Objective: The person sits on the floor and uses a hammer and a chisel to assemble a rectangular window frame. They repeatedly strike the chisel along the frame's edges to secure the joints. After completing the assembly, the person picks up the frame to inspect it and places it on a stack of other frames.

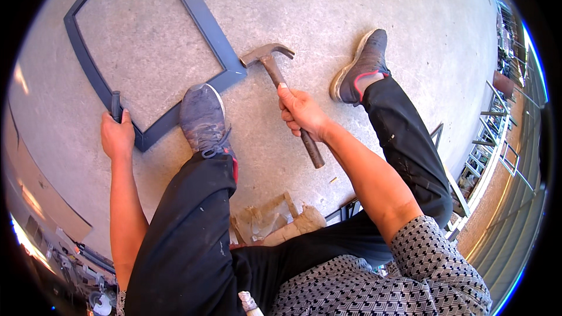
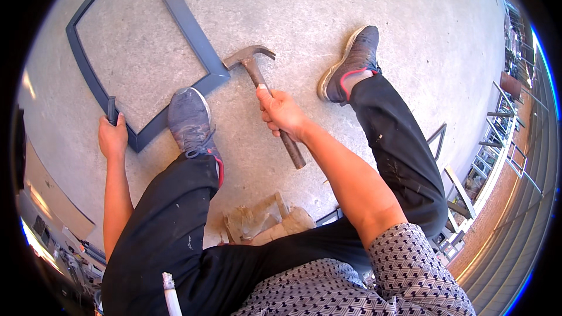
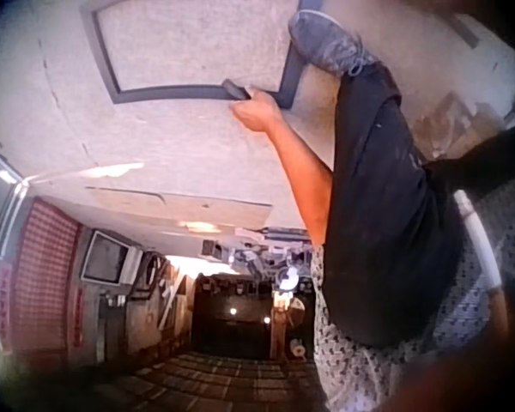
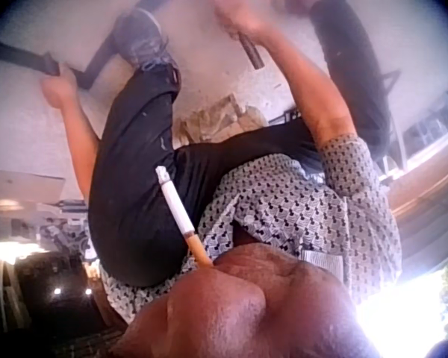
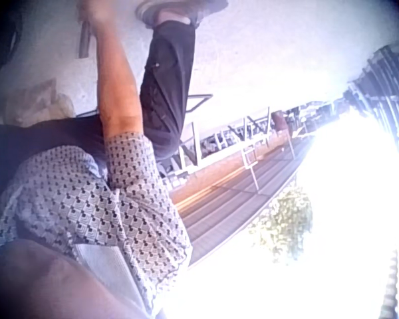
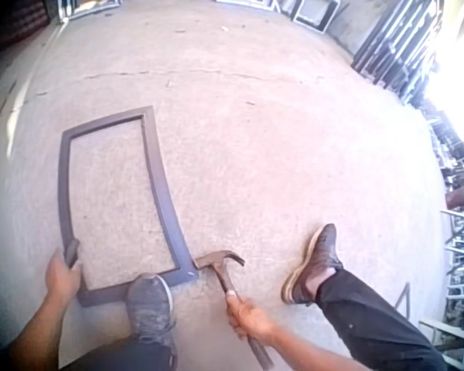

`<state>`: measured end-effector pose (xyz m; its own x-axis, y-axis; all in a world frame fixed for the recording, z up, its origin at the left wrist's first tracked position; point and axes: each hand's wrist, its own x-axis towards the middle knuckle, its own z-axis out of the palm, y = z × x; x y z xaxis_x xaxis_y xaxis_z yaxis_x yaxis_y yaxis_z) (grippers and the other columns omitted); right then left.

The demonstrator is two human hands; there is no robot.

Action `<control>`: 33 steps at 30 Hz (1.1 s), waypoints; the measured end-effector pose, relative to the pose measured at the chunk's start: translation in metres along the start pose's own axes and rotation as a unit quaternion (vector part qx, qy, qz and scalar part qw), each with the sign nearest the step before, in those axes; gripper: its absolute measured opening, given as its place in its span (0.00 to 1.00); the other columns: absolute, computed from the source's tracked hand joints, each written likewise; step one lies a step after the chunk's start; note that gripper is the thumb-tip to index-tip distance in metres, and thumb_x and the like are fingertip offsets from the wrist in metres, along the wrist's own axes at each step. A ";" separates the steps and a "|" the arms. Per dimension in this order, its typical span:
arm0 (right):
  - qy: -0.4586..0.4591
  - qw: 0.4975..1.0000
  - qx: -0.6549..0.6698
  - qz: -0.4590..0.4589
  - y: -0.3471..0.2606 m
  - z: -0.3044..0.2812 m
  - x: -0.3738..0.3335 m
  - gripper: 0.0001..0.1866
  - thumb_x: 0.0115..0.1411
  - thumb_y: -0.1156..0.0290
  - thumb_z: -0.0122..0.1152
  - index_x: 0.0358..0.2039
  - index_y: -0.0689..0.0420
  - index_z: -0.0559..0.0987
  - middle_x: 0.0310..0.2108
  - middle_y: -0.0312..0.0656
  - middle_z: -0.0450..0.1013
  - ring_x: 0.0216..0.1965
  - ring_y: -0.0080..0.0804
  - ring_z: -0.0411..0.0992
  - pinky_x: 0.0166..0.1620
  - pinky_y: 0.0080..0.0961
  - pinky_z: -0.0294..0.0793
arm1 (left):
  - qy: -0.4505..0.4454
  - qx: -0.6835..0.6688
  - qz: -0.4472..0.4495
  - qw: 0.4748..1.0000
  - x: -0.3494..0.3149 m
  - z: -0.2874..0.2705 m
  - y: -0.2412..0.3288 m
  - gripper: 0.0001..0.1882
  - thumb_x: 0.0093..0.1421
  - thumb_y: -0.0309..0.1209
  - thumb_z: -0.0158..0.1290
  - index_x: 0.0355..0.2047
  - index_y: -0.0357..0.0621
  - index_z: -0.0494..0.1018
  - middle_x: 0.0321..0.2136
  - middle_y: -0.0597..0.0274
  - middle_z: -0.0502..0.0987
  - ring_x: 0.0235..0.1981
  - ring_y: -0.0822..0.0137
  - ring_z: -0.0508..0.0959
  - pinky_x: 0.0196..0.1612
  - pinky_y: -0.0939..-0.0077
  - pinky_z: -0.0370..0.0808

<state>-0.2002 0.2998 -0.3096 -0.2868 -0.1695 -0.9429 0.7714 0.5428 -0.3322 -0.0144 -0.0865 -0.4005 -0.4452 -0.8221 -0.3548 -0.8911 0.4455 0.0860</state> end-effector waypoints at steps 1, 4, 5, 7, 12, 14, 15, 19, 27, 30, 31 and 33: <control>-0.005 1.000 -0.006 -0.007 -0.002 -0.005 0.001 0.29 0.73 0.35 0.47 0.31 0.49 0.67 0.18 0.28 0.58 0.15 0.17 0.54 0.17 0.22 0.58 | -0.001 -0.002 0.000 1.000 0.001 0.000 -0.001 0.23 0.64 0.47 0.60 0.47 0.38 0.75 0.45 0.44 0.82 0.47 0.41 0.82 0.48 0.49 0.78; 0.007 1.000 -0.002 -0.013 0.000 -0.002 0.002 0.28 0.73 0.36 0.47 0.31 0.49 0.67 0.18 0.28 0.58 0.14 0.17 0.54 0.17 0.21 0.58 | 0.003 -0.006 0.009 1.000 0.000 0.001 -0.004 0.24 0.65 0.47 0.60 0.49 0.38 0.76 0.44 0.44 0.82 0.47 0.41 0.82 0.49 0.49 0.77; 0.013 1.000 -0.003 -0.008 0.003 0.004 0.001 0.28 0.73 0.36 0.47 0.31 0.49 0.67 0.18 0.28 0.58 0.14 0.17 0.54 0.17 0.22 0.57 | 0.006 -0.007 0.014 1.000 0.000 0.000 -0.005 0.25 0.65 0.47 0.59 0.50 0.38 0.76 0.44 0.44 0.82 0.47 0.41 0.81 0.49 0.49 0.77; 0.015 1.000 -0.012 -0.011 0.003 0.003 0.000 0.29 0.73 0.35 0.47 0.31 0.50 0.67 0.19 0.29 0.59 0.15 0.18 0.55 0.18 0.23 0.58 | -0.004 -0.011 -0.004 1.000 -0.004 -0.003 0.002 0.25 0.65 0.48 0.58 0.49 0.38 0.76 0.44 0.43 0.82 0.47 0.42 0.82 0.50 0.49 0.77; 0.007 0.999 -0.017 -0.028 0.001 -0.006 0.002 0.29 0.72 0.36 0.48 0.32 0.51 0.68 0.22 0.32 0.63 0.16 0.20 0.58 0.19 0.25 0.62 | 0.085 -0.047 0.003 0.995 -0.011 -0.002 0.005 0.24 0.67 0.48 0.56 0.46 0.36 0.78 0.41 0.42 0.81 0.43 0.44 0.82 0.49 0.51 0.77; 0.008 0.999 -0.033 -0.027 0.003 0.001 0.000 0.30 0.72 0.35 0.48 0.32 0.52 0.67 0.22 0.33 0.63 0.16 0.20 0.59 0.19 0.26 0.64 | 0.105 -0.076 0.046 0.990 -0.011 -0.002 0.005 0.23 0.68 0.48 0.56 0.45 0.36 0.78 0.38 0.46 0.81 0.40 0.51 0.83 0.48 0.57 0.78; 0.012 0.999 -0.039 -0.027 0.004 0.002 -0.001 0.30 0.72 0.35 0.48 0.32 0.52 0.67 0.22 0.33 0.63 0.17 0.20 0.60 0.19 0.26 0.64 | 0.049 -0.166 0.023 0.985 -0.013 -0.005 0.013 0.22 0.69 0.47 0.56 0.45 0.36 0.78 0.37 0.50 0.81 0.38 0.55 0.82 0.48 0.61 0.78; 0.008 0.997 -0.055 -0.050 0.006 0.000 0.002 0.31 0.71 0.34 0.48 0.32 0.53 0.67 0.22 0.34 0.64 0.17 0.21 0.61 0.19 0.26 0.66 | -0.070 -0.435 0.022 0.897 -0.026 -0.029 0.049 0.20 0.73 0.45 0.54 0.45 0.38 0.78 0.38 0.61 0.80 0.38 0.71 0.80 0.49 0.72 0.78; 0.002 0.996 -0.062 -0.063 0.002 -0.007 0.002 0.31 0.71 0.34 0.48 0.31 0.53 0.67 0.22 0.33 0.64 0.17 0.21 0.61 0.19 0.26 0.65 | -0.126 -0.558 0.193 0.797 -0.062 -0.064 0.127 0.18 0.74 0.42 0.54 0.50 0.39 0.79 0.43 0.65 0.81 0.49 0.72 0.76 0.58 0.74 0.71; 0.005 0.998 -0.026 -0.051 -0.004 -0.010 0.004 0.30 0.71 0.34 0.48 0.32 0.52 0.67 0.22 0.33 0.63 0.17 0.20 0.60 0.19 0.26 0.64 | -0.139 -0.546 0.220 0.796 -0.073 -0.055 0.138 0.18 0.73 0.43 0.56 0.50 0.41 0.79 0.42 0.67 0.79 0.48 0.74 0.75 0.55 0.77 0.71; 0.010 0.998 -0.033 -0.048 -0.003 -0.006 0.003 0.30 0.72 0.35 0.48 0.31 0.52 0.67 0.22 0.32 0.62 0.17 0.20 0.59 0.19 0.25 0.63 | -0.160 -0.545 0.217 0.794 -0.077 -0.053 0.138 0.18 0.73 0.44 0.57 0.51 0.43 0.79 0.39 0.68 0.77 0.44 0.75 0.73 0.51 0.79 0.71; 0.022 0.998 -0.046 -0.043 -0.002 0.001 0.001 0.30 0.72 0.35 0.48 0.31 0.51 0.67 0.21 0.32 0.61 0.17 0.19 0.58 0.19 0.25 0.62 | -0.178 -0.531 0.219 0.799 -0.085 -0.049 0.137 0.18 0.72 0.43 0.57 0.50 0.43 0.79 0.38 0.69 0.76 0.42 0.76 0.73 0.48 0.79 0.70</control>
<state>-0.2015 0.2979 -0.3103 -0.3763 -0.1832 -0.9082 0.6875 0.6019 -0.4063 -0.1031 0.0273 -0.3131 -0.8495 -0.4336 -0.3006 -0.3129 -0.0446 0.9487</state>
